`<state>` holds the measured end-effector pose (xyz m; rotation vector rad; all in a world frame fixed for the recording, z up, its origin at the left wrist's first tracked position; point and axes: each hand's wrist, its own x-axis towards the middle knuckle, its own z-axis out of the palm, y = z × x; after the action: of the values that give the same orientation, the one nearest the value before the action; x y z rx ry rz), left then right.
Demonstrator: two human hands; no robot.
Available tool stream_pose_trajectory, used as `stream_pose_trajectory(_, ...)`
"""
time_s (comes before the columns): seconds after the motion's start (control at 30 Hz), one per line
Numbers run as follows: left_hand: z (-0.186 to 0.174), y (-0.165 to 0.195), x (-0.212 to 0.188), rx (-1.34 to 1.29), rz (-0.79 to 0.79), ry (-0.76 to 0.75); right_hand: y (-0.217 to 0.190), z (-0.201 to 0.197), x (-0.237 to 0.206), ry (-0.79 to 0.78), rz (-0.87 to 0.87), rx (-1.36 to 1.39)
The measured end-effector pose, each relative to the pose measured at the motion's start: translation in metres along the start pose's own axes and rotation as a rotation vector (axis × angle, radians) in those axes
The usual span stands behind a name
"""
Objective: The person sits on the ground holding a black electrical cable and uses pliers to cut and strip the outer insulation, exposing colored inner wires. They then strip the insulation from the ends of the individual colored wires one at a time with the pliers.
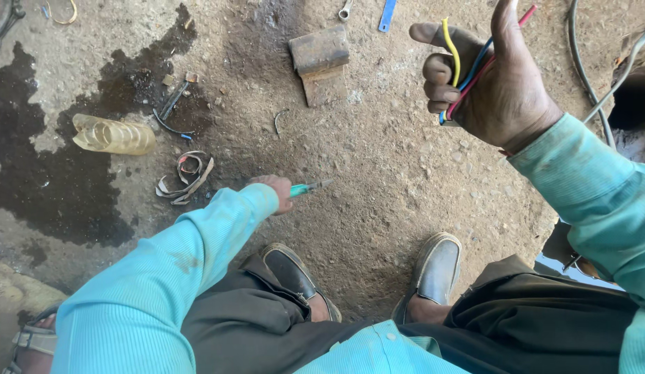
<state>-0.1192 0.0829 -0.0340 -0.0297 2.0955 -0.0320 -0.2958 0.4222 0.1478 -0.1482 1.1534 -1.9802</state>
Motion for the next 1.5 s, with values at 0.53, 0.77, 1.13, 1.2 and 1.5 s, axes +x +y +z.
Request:
stream_pose_trajectory(0.53, -0.187, 0.113, -0.105, -0.782, 0.863, 0.793, -0.029, 0.066, -0.010, -0.196, -0.140, -0.539)
stream_pose_trajectory(0.77, -0.207, 0.141, -0.155, -0.910, 0.954, 0.980, -0.059, 0.083, -0.039, -0.266, -0.422, -0.858)
stream_pose_trajectory(1.13, -0.238, 0.131, -0.254, -1.077, 1.005, 1.122, -0.084, 0.089, -0.054, -0.174, -0.271, -0.780)
stream_pose_trajectory(1.2, -0.239, 0.133, -0.263, -1.279, 0.861, 0.917, -0.077, 0.089, -0.048, -0.111, -0.350, -0.781)
stream_pose_trajectory(1.5, -0.253, 0.107, -0.217, -1.808, 1.171, 1.098, -0.055, 0.081, -0.004, 0.107, -0.515, -0.719)
